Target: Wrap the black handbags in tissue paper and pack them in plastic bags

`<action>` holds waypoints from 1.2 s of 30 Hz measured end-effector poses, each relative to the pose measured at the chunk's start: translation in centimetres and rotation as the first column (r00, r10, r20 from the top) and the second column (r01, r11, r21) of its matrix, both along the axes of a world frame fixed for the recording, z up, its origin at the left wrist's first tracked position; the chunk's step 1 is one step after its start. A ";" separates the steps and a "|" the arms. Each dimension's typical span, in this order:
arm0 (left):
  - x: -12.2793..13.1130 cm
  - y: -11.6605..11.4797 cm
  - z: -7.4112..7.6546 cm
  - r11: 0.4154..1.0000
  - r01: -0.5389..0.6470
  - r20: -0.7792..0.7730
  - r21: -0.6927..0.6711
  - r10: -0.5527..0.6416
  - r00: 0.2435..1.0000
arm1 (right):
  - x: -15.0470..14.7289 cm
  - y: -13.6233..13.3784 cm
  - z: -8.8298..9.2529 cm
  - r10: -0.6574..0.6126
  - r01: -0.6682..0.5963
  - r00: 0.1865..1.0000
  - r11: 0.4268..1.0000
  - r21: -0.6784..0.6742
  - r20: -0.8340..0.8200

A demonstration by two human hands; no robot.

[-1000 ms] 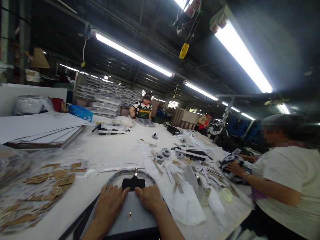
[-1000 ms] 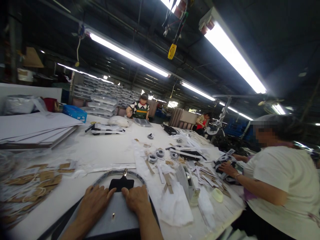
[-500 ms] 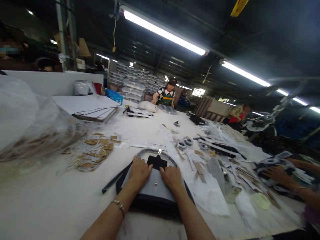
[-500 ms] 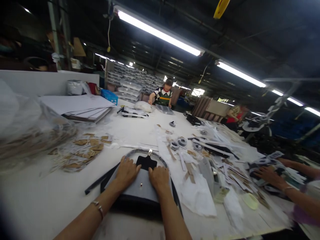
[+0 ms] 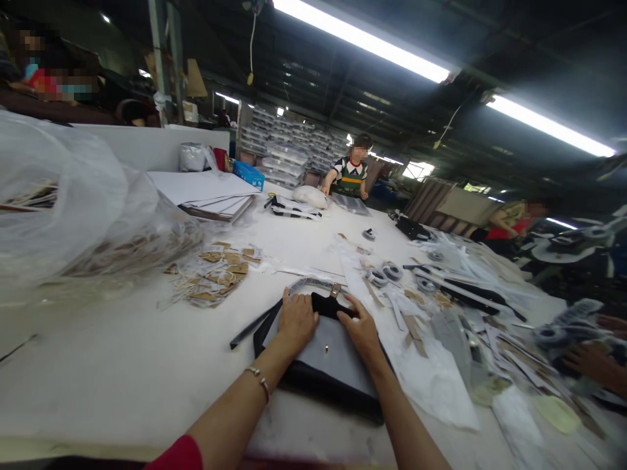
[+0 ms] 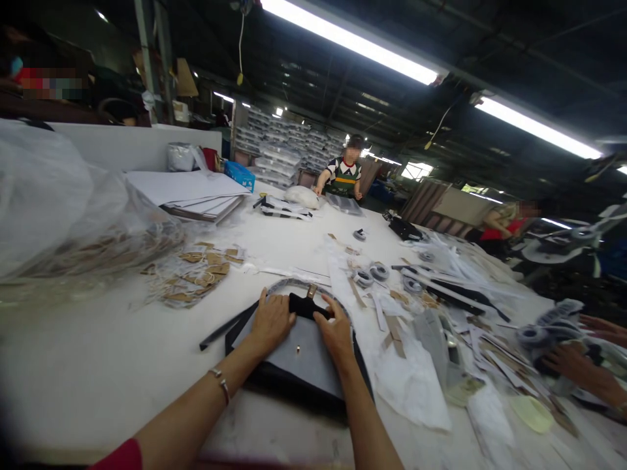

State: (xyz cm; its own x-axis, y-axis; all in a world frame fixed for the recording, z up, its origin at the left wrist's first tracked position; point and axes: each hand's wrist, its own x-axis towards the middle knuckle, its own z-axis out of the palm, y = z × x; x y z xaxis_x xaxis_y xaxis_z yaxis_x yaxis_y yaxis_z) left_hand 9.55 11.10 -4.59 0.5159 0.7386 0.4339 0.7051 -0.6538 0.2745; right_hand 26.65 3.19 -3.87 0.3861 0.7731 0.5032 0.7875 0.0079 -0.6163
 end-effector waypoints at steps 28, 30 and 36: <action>-0.8 1.4 0.0 0.966 0.061 0.310 -0.253 0.021 0.951 | -4.2 -6.7 3.5 0.453 -0.400 0.879 0.871 -0.284 0.152; -0.8 1.2 0.1 0.969 0.063 0.301 -0.240 0.012 0.954 | -4.4 -6.9 3.4 0.450 -0.399 0.882 0.870 -0.289 0.137; -0.8 1.1 -0.1 0.977 0.055 0.269 -0.207 0.003 0.963 | -4.9 -6.9 3.7 0.482 -0.452 0.876 0.833 -0.319 0.016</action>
